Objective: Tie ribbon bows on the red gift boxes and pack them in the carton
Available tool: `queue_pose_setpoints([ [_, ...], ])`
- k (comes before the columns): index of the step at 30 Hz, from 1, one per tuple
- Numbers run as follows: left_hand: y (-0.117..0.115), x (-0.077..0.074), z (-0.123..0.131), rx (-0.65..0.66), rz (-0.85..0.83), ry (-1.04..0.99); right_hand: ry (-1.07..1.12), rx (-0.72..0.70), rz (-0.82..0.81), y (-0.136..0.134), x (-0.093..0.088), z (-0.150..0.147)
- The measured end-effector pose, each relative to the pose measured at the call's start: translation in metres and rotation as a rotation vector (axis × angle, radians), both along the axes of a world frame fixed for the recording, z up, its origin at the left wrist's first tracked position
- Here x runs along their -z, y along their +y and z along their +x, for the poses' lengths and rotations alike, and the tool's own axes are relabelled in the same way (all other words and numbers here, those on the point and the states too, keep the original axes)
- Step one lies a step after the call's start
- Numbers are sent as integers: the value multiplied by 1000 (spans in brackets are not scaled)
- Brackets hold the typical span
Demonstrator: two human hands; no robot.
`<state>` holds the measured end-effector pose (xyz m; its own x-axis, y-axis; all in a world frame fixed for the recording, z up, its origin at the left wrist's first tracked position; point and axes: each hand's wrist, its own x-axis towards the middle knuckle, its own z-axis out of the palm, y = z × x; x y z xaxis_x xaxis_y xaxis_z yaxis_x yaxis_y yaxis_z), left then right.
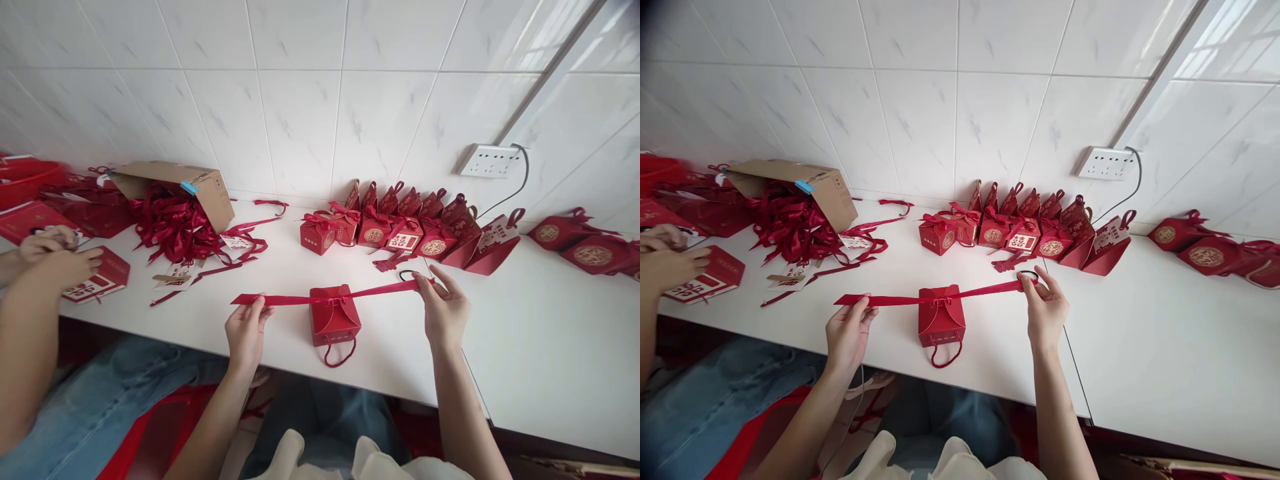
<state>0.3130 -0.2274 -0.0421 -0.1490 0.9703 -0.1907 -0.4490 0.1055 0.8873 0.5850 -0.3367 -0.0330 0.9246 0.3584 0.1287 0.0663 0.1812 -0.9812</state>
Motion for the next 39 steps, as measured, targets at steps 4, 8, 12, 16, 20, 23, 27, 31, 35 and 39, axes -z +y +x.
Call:
queue_pose_setpoints([
  [4, 3, 15, -10, -2, -31, 43, 34, 14, -34, -7, 11, 10],
  [8, 8, 38, -21, 36, -14, 238, 16, 11, -154, -14, 22, 15],
  [12, 16, 50, -38, 166, -45, 375, -20, -69, -430, -28, 37, 20],
  [16, 22, 34, -39, 153, 213, 720, -299, -179, -698, -31, 43, 17],
  [20, 23, 9, -7, 529, 548, 987, -452, -415, -492, -5, 30, -8],
  [23, 25, 1, 18, 1010, 371, 854, -199, -777, -446, 18, 22, -28],
  [27, 30, 7, 27, 1200, 253, 664, -20, -953, -388, 30, 24, -40],
  [31, 32, 14, 22, 1243, 210, 548, 112, -1022, -285, 28, 32, -40],
  [35, 33, 16, 20, 1278, 149, 482, 196, -1036, -261, 26, 37, -34],
  [39, 34, 20, 20, 1262, 111, 417, 230, -1037, -282, 23, 41, -27],
])
